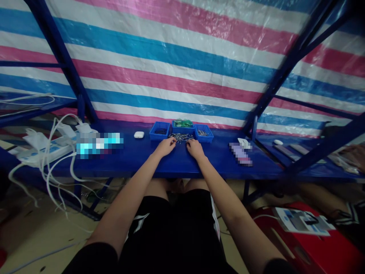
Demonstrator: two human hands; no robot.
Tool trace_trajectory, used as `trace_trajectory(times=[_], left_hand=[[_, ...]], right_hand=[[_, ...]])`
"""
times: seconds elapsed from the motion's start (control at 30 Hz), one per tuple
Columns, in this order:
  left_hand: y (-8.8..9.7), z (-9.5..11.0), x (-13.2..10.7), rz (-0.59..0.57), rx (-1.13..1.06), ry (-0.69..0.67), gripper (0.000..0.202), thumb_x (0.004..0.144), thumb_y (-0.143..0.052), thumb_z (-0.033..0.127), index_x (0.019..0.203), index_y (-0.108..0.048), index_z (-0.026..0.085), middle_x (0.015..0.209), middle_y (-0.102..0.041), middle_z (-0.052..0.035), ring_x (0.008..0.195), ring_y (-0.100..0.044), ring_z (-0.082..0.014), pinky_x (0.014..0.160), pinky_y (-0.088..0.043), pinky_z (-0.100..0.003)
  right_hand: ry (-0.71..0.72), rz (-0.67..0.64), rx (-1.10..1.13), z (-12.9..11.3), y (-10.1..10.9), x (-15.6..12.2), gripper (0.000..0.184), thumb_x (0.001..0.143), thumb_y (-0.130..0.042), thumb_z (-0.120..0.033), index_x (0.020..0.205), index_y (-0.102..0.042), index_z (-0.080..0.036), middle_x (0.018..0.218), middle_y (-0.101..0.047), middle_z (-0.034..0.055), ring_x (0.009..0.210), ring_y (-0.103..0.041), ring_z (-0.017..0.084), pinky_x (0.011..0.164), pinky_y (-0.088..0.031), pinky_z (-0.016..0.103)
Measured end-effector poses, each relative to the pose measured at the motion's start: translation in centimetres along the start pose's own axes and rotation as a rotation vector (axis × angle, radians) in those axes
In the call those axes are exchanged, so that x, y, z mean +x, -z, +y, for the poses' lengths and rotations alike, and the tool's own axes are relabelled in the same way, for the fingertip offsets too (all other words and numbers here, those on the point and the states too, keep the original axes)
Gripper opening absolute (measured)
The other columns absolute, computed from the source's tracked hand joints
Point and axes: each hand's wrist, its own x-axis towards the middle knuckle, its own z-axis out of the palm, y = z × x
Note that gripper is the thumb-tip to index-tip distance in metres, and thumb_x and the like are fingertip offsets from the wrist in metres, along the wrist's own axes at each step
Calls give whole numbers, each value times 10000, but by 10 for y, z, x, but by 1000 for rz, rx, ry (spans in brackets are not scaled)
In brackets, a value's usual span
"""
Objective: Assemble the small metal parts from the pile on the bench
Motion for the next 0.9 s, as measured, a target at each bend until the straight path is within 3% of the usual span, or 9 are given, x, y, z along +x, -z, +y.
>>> trace_trajectory(times=[0.23,0.4,0.63,0.9], left_hand=[[1,0,-1,-8,3,-2,247,816,-457,295,967,-614,178,809,-666,-42,649,-573,-136,602,-408,-226],[1,1,-1,-7,8,-5,243,816,-461,287,970,-613,176,826,-669,-47,673,-584,-140,613,-414,-227],[1,1,-1,-8,10,-9,245,819,-459,296,966,-614,178,799,-665,-45,658,-577,-140,615,-413,-229],[0,1,-1,-11,16,3,244,813,-457,294,962,-616,184,801,-663,-39,666,-575,-139,610,-403,-224]], right_hand=[[-5,14,58,4,0,3,267,855,-405,-151,1013,-618,-170,1032,-601,90,973,-529,191,854,-405,274],[-41,92,15,1,0,1,275,857,-426,-209,1063,-606,-186,1102,-571,99,998,-499,219,839,-413,307],[-73,55,-68,1,-3,0,288,875,-387,-244,1046,-609,-178,1033,-597,109,956,-515,232,789,-432,324],[-134,53,-63,5,-2,2,252,878,-380,-183,1016,-591,-192,1029,-604,89,955,-536,206,782,-423,290]])
